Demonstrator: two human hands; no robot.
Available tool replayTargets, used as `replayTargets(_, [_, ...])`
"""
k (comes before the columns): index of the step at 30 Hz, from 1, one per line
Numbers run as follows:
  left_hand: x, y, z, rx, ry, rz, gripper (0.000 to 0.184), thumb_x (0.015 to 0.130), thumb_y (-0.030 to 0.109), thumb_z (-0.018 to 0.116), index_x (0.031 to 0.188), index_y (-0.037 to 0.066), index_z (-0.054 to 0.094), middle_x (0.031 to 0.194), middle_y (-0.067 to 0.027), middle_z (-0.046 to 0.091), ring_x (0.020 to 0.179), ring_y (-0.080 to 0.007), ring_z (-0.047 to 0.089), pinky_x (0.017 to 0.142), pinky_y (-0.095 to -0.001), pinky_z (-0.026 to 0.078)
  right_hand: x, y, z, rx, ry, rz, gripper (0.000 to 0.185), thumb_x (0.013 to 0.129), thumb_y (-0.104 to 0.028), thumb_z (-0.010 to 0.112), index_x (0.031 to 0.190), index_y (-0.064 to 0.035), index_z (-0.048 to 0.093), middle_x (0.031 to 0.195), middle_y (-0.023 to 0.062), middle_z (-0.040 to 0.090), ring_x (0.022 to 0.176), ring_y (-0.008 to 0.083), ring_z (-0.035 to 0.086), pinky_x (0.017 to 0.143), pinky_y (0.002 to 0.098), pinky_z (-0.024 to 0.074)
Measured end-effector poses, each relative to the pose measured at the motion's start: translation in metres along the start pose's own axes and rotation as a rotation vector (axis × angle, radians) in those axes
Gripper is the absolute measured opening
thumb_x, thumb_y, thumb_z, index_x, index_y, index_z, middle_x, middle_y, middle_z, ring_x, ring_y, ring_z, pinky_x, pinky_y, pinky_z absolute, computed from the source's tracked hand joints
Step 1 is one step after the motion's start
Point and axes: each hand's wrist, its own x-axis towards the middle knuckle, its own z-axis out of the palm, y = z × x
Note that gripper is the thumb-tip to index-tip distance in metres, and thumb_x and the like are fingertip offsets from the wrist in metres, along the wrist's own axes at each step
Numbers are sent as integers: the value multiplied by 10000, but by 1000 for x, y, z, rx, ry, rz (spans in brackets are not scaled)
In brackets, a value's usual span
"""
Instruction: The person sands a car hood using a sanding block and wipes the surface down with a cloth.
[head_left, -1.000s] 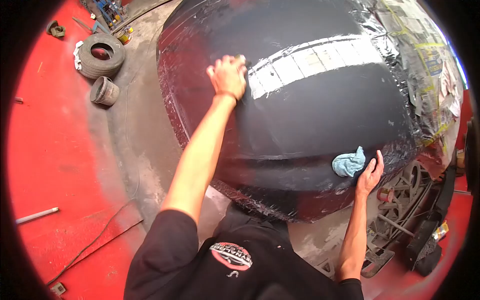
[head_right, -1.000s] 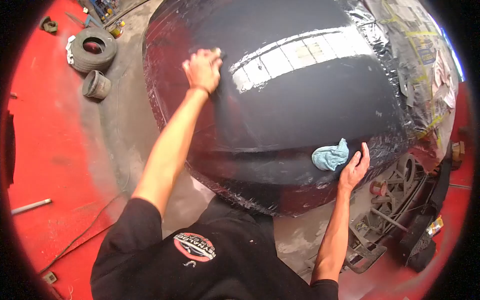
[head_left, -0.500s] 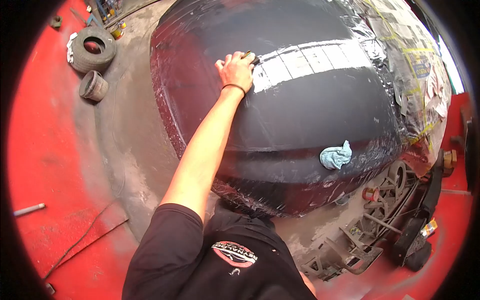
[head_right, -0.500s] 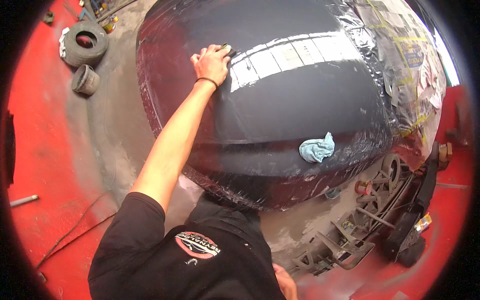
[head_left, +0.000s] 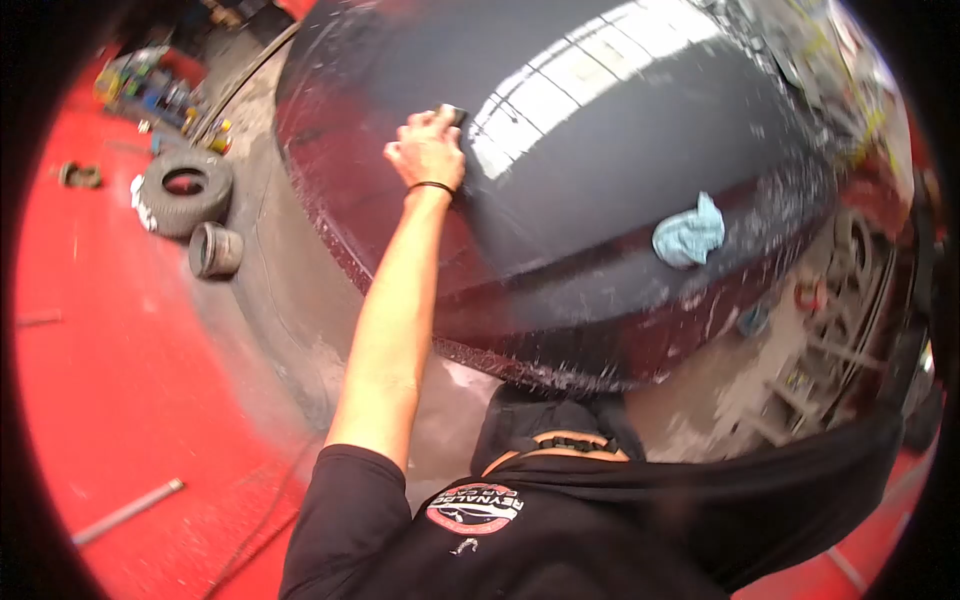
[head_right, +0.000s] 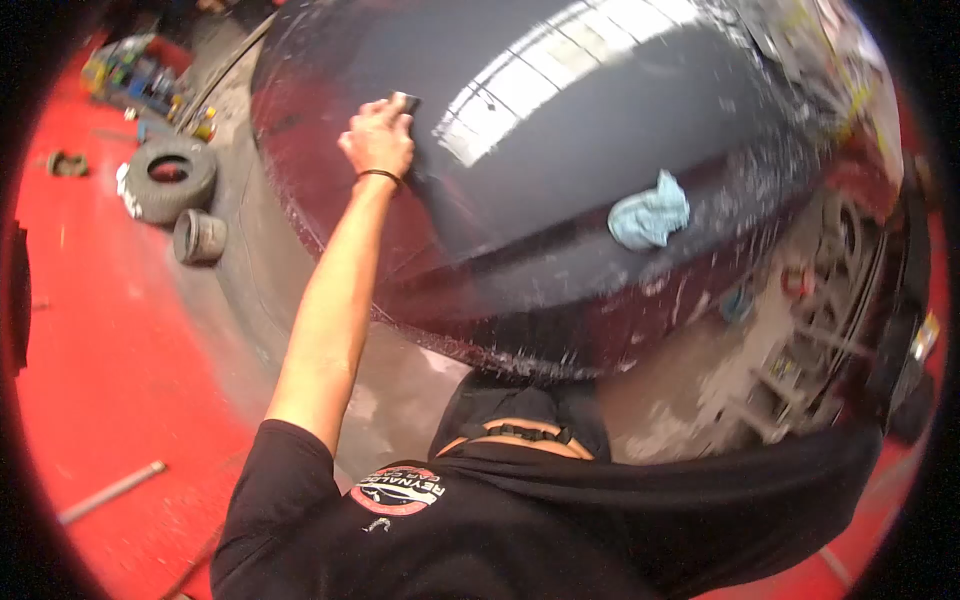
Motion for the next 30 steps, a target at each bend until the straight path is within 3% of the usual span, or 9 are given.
replayTargets(9, [19,-22,17,-50,66,74,344,956,424,804,1288,338,822,1339,-9,759,1279,-239,703,1042,-563,496,-18,0,20,179,164,-409,371,1121,-286,677,1114,82,716,1013,171,746,906,279,716,814,389,580])
replayTargets(14, [21,-36,21,-148,75,170,399,934,392,818,1331,355,817,1333,-25,769,1236,-242,736,1031,-487,562,-19,-1,10,212,119,-355,387,1117,-278,685,1129,107,720,1034,200,759,925,307,734,830,402,588])
replayTargets(16, [14,-21,9,-40,21,58,446,965,553,729,1391,428,768,1384,-51,752,1295,-282,707,1071,-462,553,-13,6,10,304,120,-327,394,1115,-275,688,1135,117,722,1042,212,764,933,319,741,836,407,591])
replayTargets(18, [9,-14,2,49,72,100,341,958,438,744,1287,355,779,1335,-36,739,1266,-295,694,1049,-583,508,-8,13,11,376,73,-297,401,1113,-272,691,1141,127,724,1051,224,769,940,330,748,842,413,595])
replayTargets(19, [8,-18,2,-6,-17,195,462,1096,388,562,1505,204,673,1424,-119,715,1379,-354,623,1166,-611,461,-4,14,11,406,62,-278,404,1112,-270,692,1144,132,725,1055,230,771,944,335,751,845,415,596])
replayTargets(22, [-1,5,-12,99,-26,105,318,1007,346,680,1315,288,736,1282,-66,743,1236,-310,686,962,-556,548,12,19,19,492,42,-257,415,1110,-266,697,1152,146,728,1068,248,779,955,352,762,854,423,601])
replayTargets(27, [3,-9,12,-37,76,102,372,983,343,755,1355,350,749,1370,-27,705,1322,-254,617,1128,-557,376,48,45,60,1244,-51,-616,434,1106,-258,705,1167,171,732,1089,277,791,975,380,779,869,436,609])
replayTargets(28, [2,-9,14,-61,95,106,381,976,329,767,1356,338,756,1376,-17,703,1315,-246,619,1124,-551,373,51,50,61,1251,-61,-631,437,1105,-256,706,1170,176,733,1093,283,794,978,386,783,872,439,610])
replayTargets(30, [-1,-9,11,-61,93,93,389,1015,347,724,1403,326,742,1389,-9,704,1335,-251,623,1130,-560,400,22,43,22,268,144,-189,450,1108,-248,700,1171,197,728,1100,312,785,961,393,784,855,468,612])
